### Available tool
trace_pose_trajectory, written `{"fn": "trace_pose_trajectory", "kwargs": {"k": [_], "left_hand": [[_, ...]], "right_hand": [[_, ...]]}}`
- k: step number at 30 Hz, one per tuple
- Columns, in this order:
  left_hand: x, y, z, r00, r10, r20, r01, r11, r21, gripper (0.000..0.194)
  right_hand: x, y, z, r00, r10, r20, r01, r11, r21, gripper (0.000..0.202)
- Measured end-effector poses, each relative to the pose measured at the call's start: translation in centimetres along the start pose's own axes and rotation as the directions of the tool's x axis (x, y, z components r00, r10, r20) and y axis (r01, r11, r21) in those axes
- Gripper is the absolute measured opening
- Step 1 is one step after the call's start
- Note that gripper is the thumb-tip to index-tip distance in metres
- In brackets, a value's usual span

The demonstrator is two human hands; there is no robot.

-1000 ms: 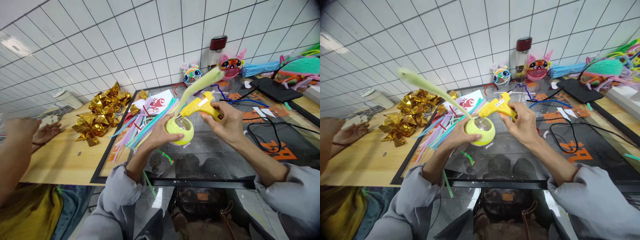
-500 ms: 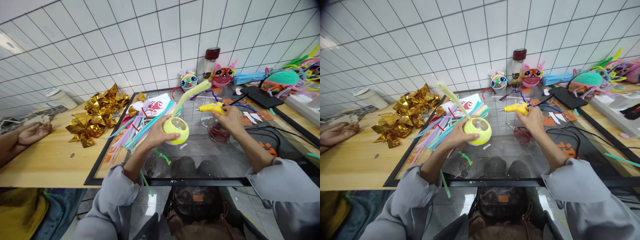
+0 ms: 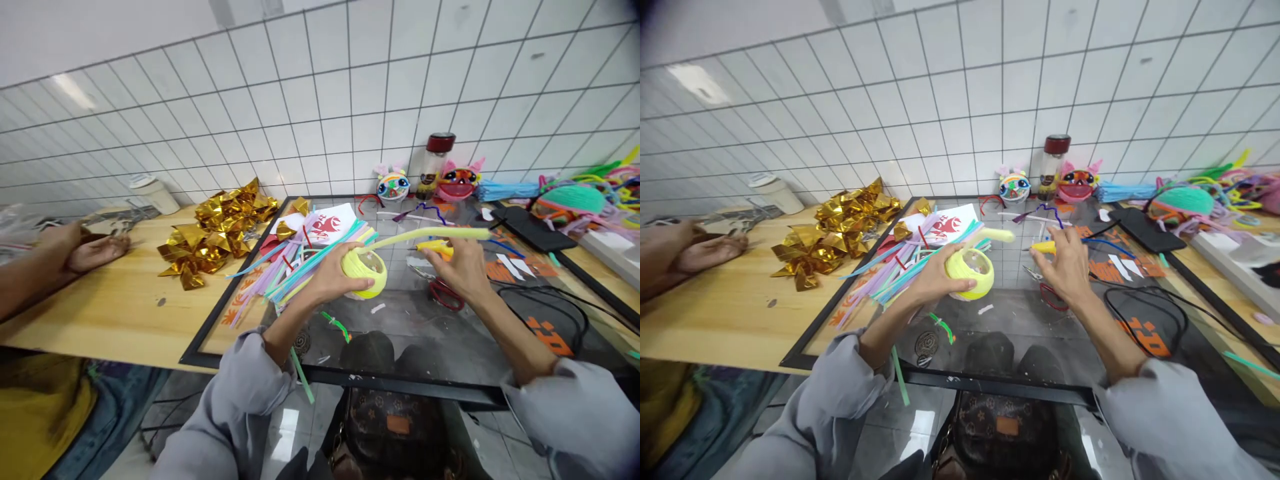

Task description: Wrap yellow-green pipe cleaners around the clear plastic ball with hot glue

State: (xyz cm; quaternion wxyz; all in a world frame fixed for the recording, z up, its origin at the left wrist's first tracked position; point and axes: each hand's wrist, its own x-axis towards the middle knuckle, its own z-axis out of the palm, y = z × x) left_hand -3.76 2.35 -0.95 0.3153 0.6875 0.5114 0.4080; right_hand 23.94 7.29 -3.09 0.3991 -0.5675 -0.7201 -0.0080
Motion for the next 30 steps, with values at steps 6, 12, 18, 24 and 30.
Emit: {"fn": "trace_pose_trajectory", "kwargs": {"k": [6, 12, 18, 24, 30], "left_hand": [[0.2, -0.3, 0.2, 0.998, 0.061, 0.013, -0.06, 0.998, -0.002, 0.076], [0.0, -0.1, 0.1, 0.996, 0.081, 0.037, -0.081, 0.997, -0.01, 0.076], [-0.2, -0.1, 0.1, 0.996, 0.076, 0.04, -0.078, 0.995, 0.053, 0.076], [-0.5, 0.3, 0.2, 0.989, 0.134, 0.056, -0.139, 0.986, 0.092, 0.073], [-0.7, 0.4, 0.0, 0.986, 0.155, 0.069, -0.162, 0.981, 0.11, 0.071]], "right_hand": [[-1.3, -10.2, -3.0, 0.953, -0.289, 0.094, 0.166, 0.752, 0.638, 0.045], [0.1, -12.3, -2.9, 0.95, -0.312, 0.019, 0.223, 0.719, 0.658, 0.025], [0.2, -9.1, -1.3, 0.986, -0.06, 0.158, -0.08, 0.658, 0.749, 0.03], [-1.1, -9.2, -0.3, 0.983, -0.111, 0.145, -0.028, 0.694, 0.72, 0.03], [-1.2, -8.5, -0.1, 0.995, -0.098, 0.036, 0.058, 0.804, 0.591, 0.019]]}}
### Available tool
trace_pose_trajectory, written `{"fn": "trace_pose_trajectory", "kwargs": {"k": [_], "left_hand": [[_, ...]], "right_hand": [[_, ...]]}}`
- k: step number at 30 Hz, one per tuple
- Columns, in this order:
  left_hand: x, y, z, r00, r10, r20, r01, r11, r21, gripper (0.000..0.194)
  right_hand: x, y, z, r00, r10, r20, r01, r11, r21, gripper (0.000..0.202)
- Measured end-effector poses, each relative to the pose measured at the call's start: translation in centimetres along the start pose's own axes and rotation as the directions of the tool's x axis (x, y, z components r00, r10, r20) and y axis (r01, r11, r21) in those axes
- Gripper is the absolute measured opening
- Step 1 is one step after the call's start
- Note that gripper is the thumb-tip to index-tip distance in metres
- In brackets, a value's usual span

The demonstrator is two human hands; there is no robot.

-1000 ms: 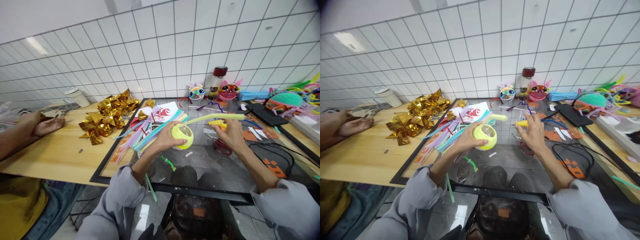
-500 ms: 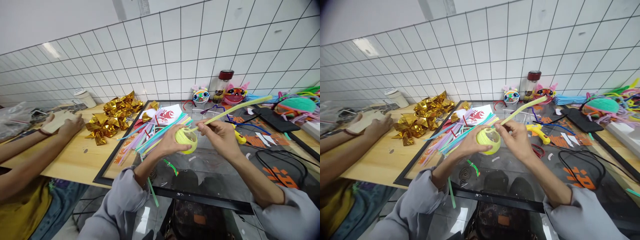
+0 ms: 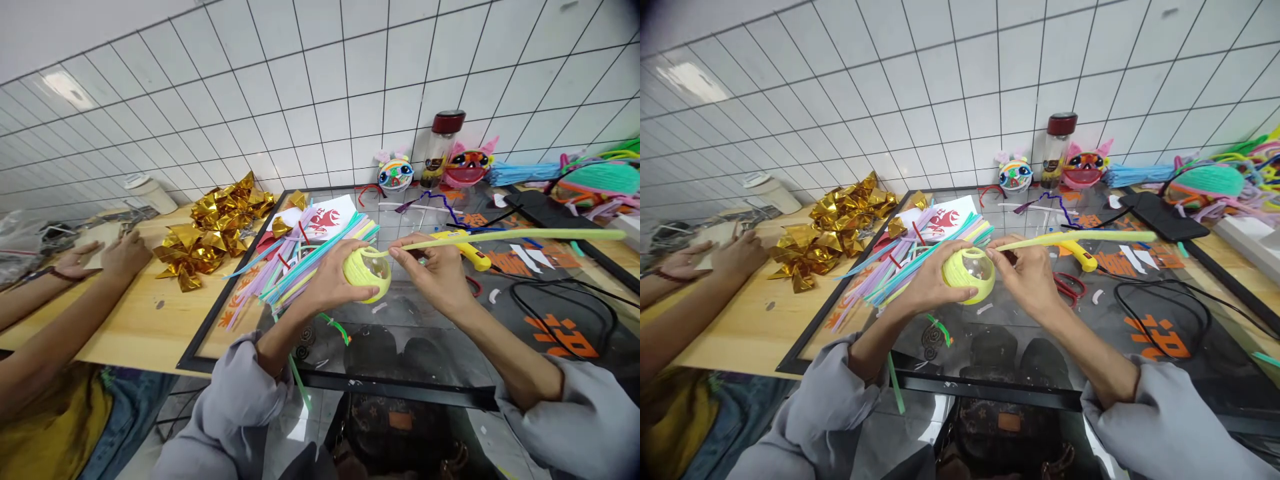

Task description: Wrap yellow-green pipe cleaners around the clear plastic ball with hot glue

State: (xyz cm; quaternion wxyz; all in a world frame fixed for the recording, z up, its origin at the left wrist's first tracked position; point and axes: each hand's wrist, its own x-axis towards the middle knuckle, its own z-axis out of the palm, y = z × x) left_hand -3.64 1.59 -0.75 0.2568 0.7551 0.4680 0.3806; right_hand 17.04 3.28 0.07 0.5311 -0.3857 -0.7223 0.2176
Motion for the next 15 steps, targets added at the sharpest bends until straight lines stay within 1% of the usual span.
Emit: {"fn": "trace_pose_trajectory", "kwargs": {"k": [4, 11, 15], "left_hand": [[-0.04, -0.29, -0.04, 1.0, 0.024, 0.002, -0.024, 1.0, -0.001, 0.073], [-0.01, -0.32, -0.12, 0.999, 0.035, 0.016, -0.034, 0.999, -0.013, 0.072], [-0.06, -0.36, -0.16, 0.999, 0.033, 0.02, -0.033, 0.999, -0.007, 0.074]], "right_hand": [[0.06, 0.15, -0.3, 0.998, -0.003, 0.068, 0.005, 1.0, -0.031, 0.021], [-0.22, 0.05, -0.28, 0.989, -0.049, 0.137, 0.049, 0.999, 0.001, 0.02], [-0.48, 0.21, -0.2, 0.985, -0.072, 0.154, 0.07, 0.997, 0.016, 0.018]]}}
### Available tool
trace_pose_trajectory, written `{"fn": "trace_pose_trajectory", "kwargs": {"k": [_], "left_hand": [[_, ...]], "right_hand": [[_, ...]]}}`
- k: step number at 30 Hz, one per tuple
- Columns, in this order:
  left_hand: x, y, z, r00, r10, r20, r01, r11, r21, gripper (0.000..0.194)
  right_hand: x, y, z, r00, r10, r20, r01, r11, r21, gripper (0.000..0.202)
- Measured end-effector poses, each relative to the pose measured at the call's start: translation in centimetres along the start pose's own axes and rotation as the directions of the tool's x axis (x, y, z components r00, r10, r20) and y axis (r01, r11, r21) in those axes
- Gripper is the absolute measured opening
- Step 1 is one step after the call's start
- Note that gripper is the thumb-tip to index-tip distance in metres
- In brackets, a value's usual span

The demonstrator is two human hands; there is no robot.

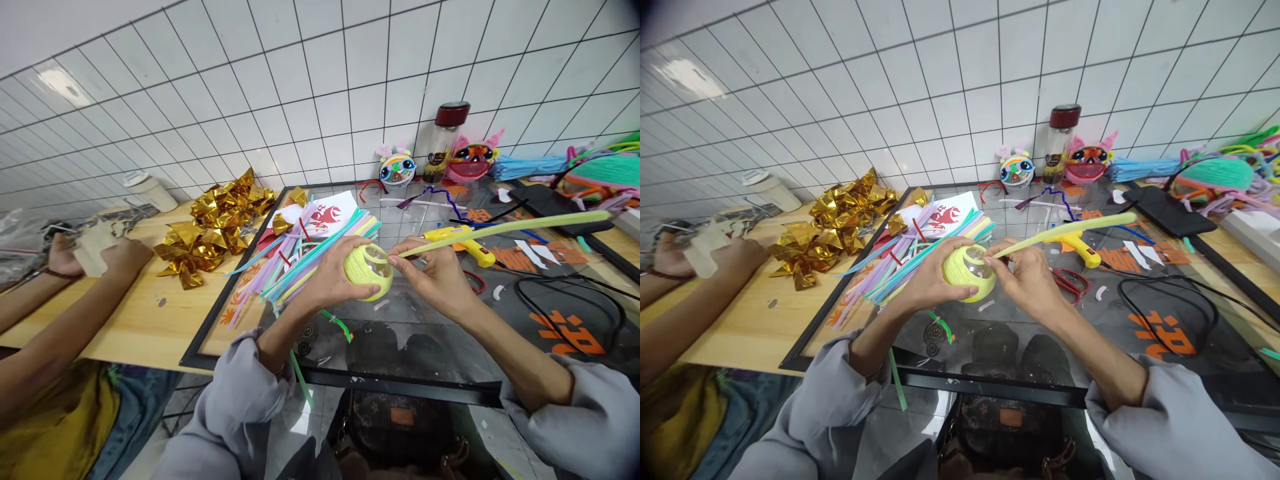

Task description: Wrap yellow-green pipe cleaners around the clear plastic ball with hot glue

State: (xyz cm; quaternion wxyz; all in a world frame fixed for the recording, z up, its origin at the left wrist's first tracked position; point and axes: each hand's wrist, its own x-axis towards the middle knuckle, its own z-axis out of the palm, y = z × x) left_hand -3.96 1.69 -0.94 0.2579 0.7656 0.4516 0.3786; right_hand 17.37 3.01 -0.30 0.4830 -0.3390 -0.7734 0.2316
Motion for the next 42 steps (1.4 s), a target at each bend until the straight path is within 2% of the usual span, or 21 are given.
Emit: {"fn": "trace_pose_trajectory", "kwargs": {"k": [6, 20, 42], "left_hand": [[0.0, -0.1, -0.1, 1.0, -0.012, 0.019, 0.012, 1.0, -0.013, 0.074], [0.0, -0.1, -0.2, 0.999, -0.002, 0.032, 0.002, 1.0, -0.006, 0.072], [0.0, 0.5, -0.7, 0.997, -0.04, 0.066, 0.041, 0.999, -0.012, 0.073]], "right_hand": [[-0.2, -0.2, 0.2, 0.999, -0.013, 0.047, 0.011, 0.999, 0.049, 0.021], [-0.4, -0.3, 0.9, 0.997, -0.041, 0.058, 0.034, 0.991, 0.129, 0.016], [-0.7, 0.0, 1.1, 0.993, -0.07, 0.091, 0.055, 0.986, 0.156, 0.014]]}}
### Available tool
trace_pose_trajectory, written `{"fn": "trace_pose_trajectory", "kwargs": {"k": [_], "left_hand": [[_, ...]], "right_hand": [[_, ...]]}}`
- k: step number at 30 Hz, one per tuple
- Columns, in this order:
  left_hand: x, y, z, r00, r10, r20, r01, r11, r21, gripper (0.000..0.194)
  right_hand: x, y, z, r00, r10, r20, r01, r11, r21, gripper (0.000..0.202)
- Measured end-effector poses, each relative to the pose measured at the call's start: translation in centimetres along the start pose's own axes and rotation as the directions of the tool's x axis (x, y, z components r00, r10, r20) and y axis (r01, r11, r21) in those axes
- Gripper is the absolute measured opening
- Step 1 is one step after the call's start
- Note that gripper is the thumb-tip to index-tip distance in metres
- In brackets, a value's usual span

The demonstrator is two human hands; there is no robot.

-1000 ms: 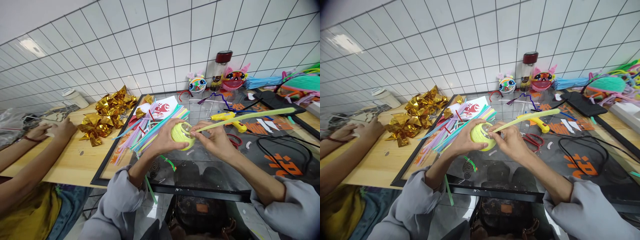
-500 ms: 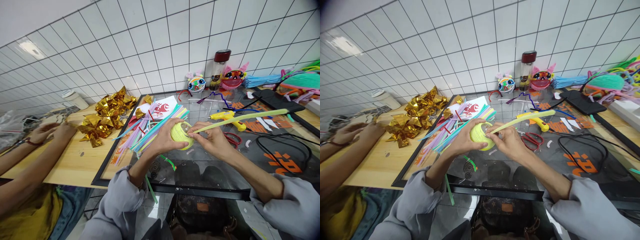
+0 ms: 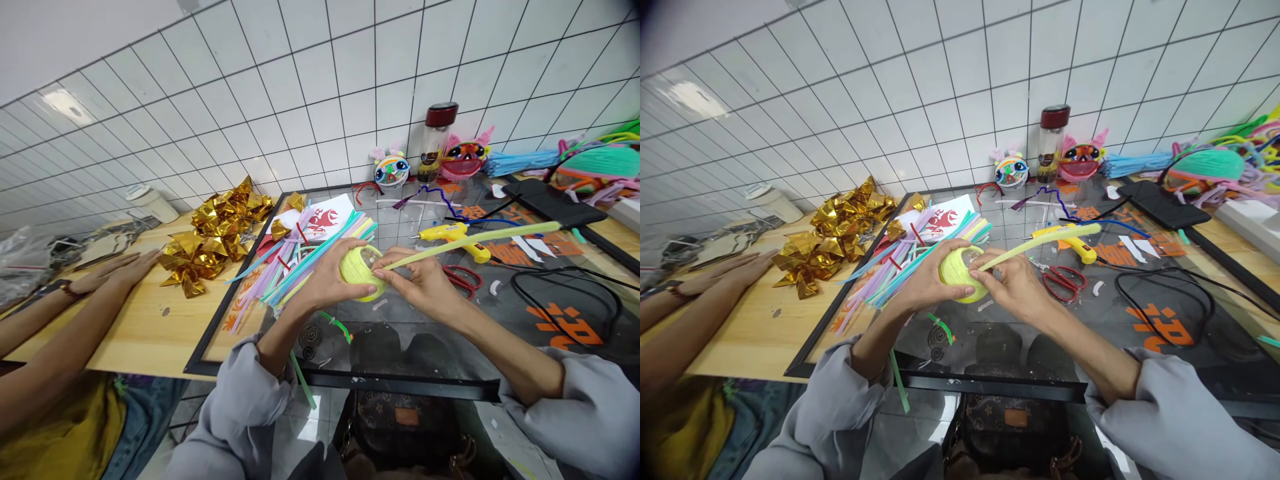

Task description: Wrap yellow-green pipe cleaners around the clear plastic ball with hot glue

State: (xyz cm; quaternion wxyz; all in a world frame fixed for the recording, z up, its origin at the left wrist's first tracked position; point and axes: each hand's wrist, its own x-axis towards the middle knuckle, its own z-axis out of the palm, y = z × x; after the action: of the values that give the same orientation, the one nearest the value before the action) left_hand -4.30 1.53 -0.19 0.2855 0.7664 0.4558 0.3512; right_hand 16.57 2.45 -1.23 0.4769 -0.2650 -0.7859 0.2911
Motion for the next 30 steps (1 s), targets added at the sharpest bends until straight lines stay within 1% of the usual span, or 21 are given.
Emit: {"fn": "trace_pose_trajectory", "kwargs": {"k": [3, 7, 9, 17, 24, 30], "left_hand": [[-0.04, -0.07, -0.03, 1.0, 0.002, -0.009, -0.002, 1.0, -0.017, 0.067], [-0.14, -0.45, -0.16, 0.999, 0.044, 0.001, -0.044, 0.996, -0.084, 0.047], [-0.16, -0.64, -0.22, 0.998, 0.061, 0.003, -0.06, 0.993, -0.103, 0.043], [-0.09, -0.65, -0.19, 0.999, 0.054, -0.003, -0.054, 0.994, -0.098, 0.043], [-0.07, -0.82, -0.09, 0.999, 0.049, -0.019, -0.051, 0.992, -0.116, 0.044], [0.04, -0.86, -0.01, 0.998, 0.065, -0.026, -0.067, 0.994, -0.09, 0.042]], "right_hand": [[0.0, 0.04, -0.01, 1.0, 0.006, 0.002, -0.006, 1.0, 0.003, 0.015], [-0.1, 0.21, 0.09, 0.999, 0.033, 0.015, -0.033, 0.999, -0.008, 0.016], [-0.15, 0.26, 0.15, 0.999, 0.033, 0.017, -0.033, 0.999, -0.008, 0.015], [-0.02, -0.16, 0.25, 1.0, 0.002, 0.013, -0.002, 1.0, -0.006, 0.016], [-0.1, -0.16, 0.36, 1.0, 0.018, 0.009, -0.018, 1.0, -0.011, 0.018], [-0.13, -0.36, 0.19, 1.0, 0.004, 0.014, -0.004, 1.0, -0.028, 0.017]]}}
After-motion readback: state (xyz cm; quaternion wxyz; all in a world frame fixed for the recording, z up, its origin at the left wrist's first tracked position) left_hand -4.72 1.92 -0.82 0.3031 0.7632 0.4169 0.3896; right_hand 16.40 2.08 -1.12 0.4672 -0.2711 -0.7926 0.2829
